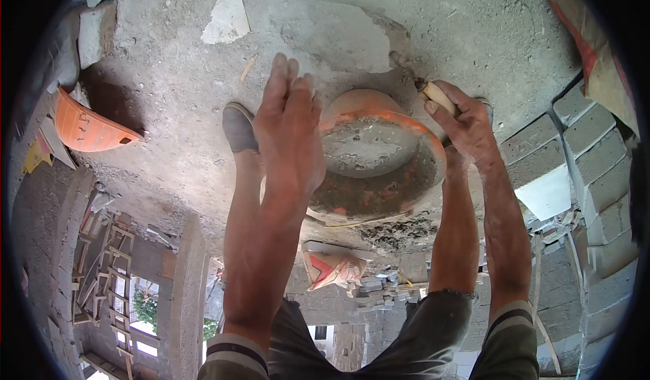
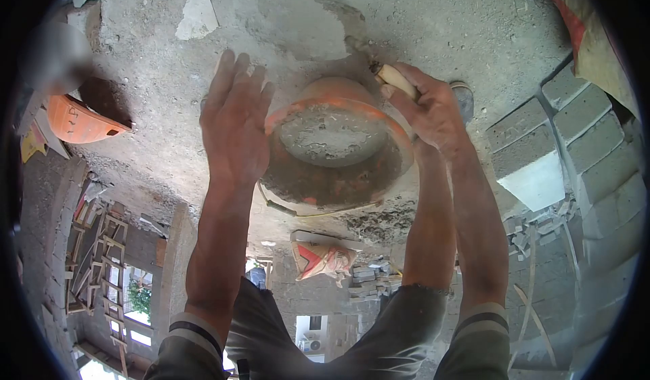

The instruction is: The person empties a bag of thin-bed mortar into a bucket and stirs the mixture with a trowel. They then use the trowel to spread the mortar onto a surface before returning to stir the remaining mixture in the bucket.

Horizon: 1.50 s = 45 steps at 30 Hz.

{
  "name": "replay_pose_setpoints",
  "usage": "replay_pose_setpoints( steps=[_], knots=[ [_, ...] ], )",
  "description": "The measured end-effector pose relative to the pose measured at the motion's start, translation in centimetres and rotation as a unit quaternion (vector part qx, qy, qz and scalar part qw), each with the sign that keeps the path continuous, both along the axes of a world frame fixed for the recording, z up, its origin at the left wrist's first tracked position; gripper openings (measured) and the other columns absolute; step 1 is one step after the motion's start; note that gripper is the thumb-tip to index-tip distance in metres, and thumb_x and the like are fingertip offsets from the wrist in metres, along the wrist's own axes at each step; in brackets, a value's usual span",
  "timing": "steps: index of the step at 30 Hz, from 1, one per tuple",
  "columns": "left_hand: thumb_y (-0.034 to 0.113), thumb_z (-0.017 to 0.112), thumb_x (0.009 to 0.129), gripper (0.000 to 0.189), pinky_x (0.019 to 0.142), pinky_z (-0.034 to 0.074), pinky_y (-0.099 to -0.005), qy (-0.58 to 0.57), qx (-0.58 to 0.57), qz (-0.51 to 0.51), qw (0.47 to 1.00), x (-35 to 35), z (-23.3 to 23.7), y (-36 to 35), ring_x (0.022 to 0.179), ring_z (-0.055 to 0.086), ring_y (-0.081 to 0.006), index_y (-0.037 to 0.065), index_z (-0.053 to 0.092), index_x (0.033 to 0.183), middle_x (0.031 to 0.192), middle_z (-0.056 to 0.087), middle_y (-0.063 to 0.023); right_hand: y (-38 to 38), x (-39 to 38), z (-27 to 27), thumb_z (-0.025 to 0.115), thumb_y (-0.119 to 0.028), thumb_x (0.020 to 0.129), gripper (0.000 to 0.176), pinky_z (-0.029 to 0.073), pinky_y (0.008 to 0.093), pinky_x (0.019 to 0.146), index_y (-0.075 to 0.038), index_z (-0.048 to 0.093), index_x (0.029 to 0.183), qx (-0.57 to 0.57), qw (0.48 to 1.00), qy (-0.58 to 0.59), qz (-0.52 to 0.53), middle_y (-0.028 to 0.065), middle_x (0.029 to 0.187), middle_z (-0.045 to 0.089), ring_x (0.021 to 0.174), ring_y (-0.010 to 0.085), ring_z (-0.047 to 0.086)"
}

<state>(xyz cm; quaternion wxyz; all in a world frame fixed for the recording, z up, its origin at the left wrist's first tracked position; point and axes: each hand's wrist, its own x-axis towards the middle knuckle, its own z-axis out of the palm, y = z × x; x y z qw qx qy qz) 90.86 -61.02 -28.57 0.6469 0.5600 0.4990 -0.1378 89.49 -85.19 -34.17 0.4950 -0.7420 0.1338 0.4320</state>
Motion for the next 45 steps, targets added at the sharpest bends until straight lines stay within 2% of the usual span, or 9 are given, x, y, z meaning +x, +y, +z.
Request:
replay_pose_setpoints(
  steps=[3,7,15,20,27,33,37,40,45],
  knots=[
    [0.013,0.044,0.098,0.056,0.102,0.04,-0.0341,-0.034,0.172,-0.278,0.944,-5.7,5.3,4.1,0.126,0.045,-0.0255,-0.007,0.017,0.144,0.143,0.037,-0.0196,-2.2,-0.2,4.3,0.064,-0.014,0.089,0.035,0.048,0.0255,0.08,0.003,0.057,0.119,0.002,1.0,-0.016,-0.016,0.0077,0.098,0.065,0.088,0.0114,0.058],
    [0.014,0.048,0.097,0.055,0.101,0.039,-0.0321,0.096,0.051,0.014,0.994,-12.6,9.9,5.6,0.126,0.043,-0.02,-0.007,0.024,0.142,0.142,0.038,-0.0165,-3.3,-2.0,11.6,0.062,-0.009,0.087,0.026,0.047,0.0245,0.072,0.003,0.06,0.11,-0.028,0.999,-0.02,-0.038,0.0065,0.089,0.063,0.082,0.0101,0.057],
    [0.021,0.054,0.094,0.063,0.109,0.027,-0.0307,0.179,0.002,-0.057,0.982,-14.0,6.5,5.3,0.136,0.03,-0.0239,-0.01,0.026,0.14,0.145,0.032,-0.0224,-0.5,-10.9,19.7,0.064,-0.015,0.084,0.028,0.048,0.0306,0.065,-0.004,0.062,0.11,-0.203,0.978,-0.004,0.055,0.0107,0.085,0.064,0.072,0.0208,0.063],
    [0.024,0.056,0.093,0.069,0.111,0.022,-0.0321,0.213,-0.007,-0.101,0.972,-13.4,6.2,5.9,0.14,0.022,-0.0289,-0.012,0.022,0.14,0.148,0.024,-0.0269,5.5,-13.8,18.4,0.068,-0.02,0.081,0.032,0.05,0.0415,0.064,-0.009,0.06,0.11,-0.446,0.841,-0.189,0.241,0.0098,0.087,0.063,0.08,0.0307,0.063],
    [0.023,0.055,0.093,0.064,0.109,0.026,-0.0311,0.138,-0.001,-0.107,0.985,-12.6,5.2,8.0,0.136,0.03,-0.0276,-0.011,0.028,0.14,0.144,0.033,-0.0258,3.7,-15.2,21.4,0.067,-0.018,0.082,0.035,0.052,0.0423,0.066,-0.002,0.056,0.111,-0.36,0.917,-0.148,0.093,0.0156,0.088,0.063,0.077,0.0336,0.065],
    [0.021,0.054,0.092,0.052,0.096,0.04,-0.0315,0.188,0.076,-0.126,0.971,-13.4,-2.0,12.2,0.117,0.05,-0.0221,-0.007,0.041,0.134,0.122,0.056,-0.0166,-2.0,-7.1,11.7,0.058,-0.029,0.092,0.036,0.048,0.0331,0.059,-0.001,0.055,0.116,-0.281,0.936,-0.176,0.116,0.0139,0.081,0.064,0.068,0.0195,0.059],
    [0.021,0.053,0.091,0.052,0.095,0.042,-0.039,-0.068,0.372,-0.422,0.824,-9.7,-8.3,11.0,0.117,0.052,-0.0338,-0.004,0.039,0.135,0.124,0.054,-0.0244,-3.6,-2.2,3.5,0.064,-0.032,0.088,0.037,0.049,0.0316,0.062,-0.004,0.059,0.112,-0.247,0.948,-0.184,0.077,0.0127,0.081,0.064,0.07,0.0196,0.061],
    [0.015,0.053,0.088,0.048,0.095,0.042,-0.0472,0.092,0.252,-0.383,0.884,-6.0,-10.0,7.6,0.11,0.052,-0.0479,-0.008,0.041,0.128,0.117,0.053,-0.0336,-4.7,0.3,0.2,0.068,-0.032,0.085,0.038,0.052,0.0342,0.064,-0.006,0.06,0.111,-0.262,0.938,-0.192,0.122,0.0147,0.084,0.067,0.073,0.0259,0.067],
    [0.013,0.055,0.086,0.049,0.098,0.04,-0.0452,0.084,0.311,-0.286,0.902,-4.9,-13.8,5.3,0.116,0.049,-0.043,-0.004,0.042,0.13,0.129,0.048,-0.027,-4.8,0.4,-1.6,0.07,-0.032,0.083,0.037,0.052,0.0355,0.064,-0.007,0.062,0.108,-0.253,0.923,-0.221,0.187,0.0137,0.086,0.068,0.074,0.0272,0.067]
  ],
)
